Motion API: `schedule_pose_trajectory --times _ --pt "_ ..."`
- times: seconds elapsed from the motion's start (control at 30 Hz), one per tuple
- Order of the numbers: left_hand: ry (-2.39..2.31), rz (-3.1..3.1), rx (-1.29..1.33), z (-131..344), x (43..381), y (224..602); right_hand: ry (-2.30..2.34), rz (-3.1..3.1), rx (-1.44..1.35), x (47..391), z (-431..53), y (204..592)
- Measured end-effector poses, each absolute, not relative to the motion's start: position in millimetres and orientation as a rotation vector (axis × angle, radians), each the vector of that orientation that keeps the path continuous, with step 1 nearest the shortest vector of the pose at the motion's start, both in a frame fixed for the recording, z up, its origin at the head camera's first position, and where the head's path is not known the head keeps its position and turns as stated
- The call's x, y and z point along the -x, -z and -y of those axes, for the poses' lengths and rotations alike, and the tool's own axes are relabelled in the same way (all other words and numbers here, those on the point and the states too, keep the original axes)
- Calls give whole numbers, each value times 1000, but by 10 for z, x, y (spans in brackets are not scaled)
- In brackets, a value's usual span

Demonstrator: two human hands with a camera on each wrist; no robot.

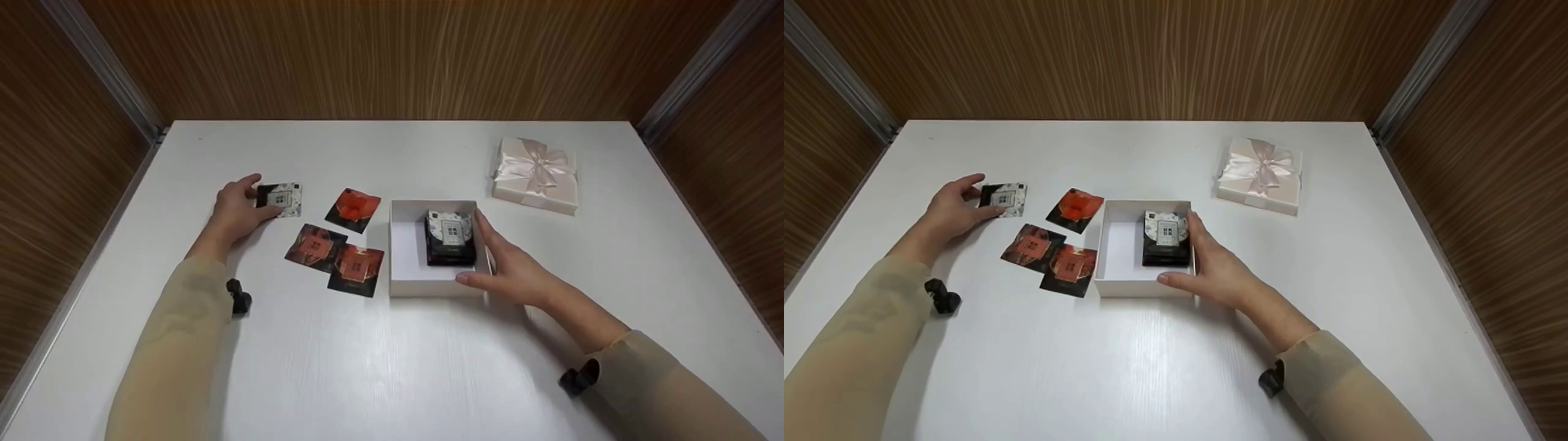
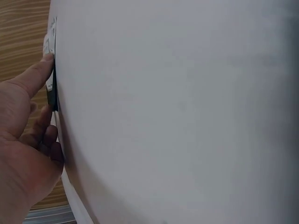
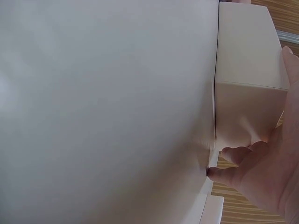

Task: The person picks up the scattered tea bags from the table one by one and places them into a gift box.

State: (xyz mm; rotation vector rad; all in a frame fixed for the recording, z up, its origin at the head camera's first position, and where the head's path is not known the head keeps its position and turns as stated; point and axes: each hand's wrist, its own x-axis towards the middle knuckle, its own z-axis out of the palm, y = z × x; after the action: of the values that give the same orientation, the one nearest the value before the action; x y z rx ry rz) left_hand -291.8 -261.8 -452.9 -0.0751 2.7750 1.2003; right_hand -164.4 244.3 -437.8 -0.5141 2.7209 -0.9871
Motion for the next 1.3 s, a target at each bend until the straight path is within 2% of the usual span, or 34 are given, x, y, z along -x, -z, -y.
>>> schedule_pose_trajectory --times 1.3 --pt "-1181 -2740 37 2534 2810 4539 965 -2715 524 1660 -2441 4379"
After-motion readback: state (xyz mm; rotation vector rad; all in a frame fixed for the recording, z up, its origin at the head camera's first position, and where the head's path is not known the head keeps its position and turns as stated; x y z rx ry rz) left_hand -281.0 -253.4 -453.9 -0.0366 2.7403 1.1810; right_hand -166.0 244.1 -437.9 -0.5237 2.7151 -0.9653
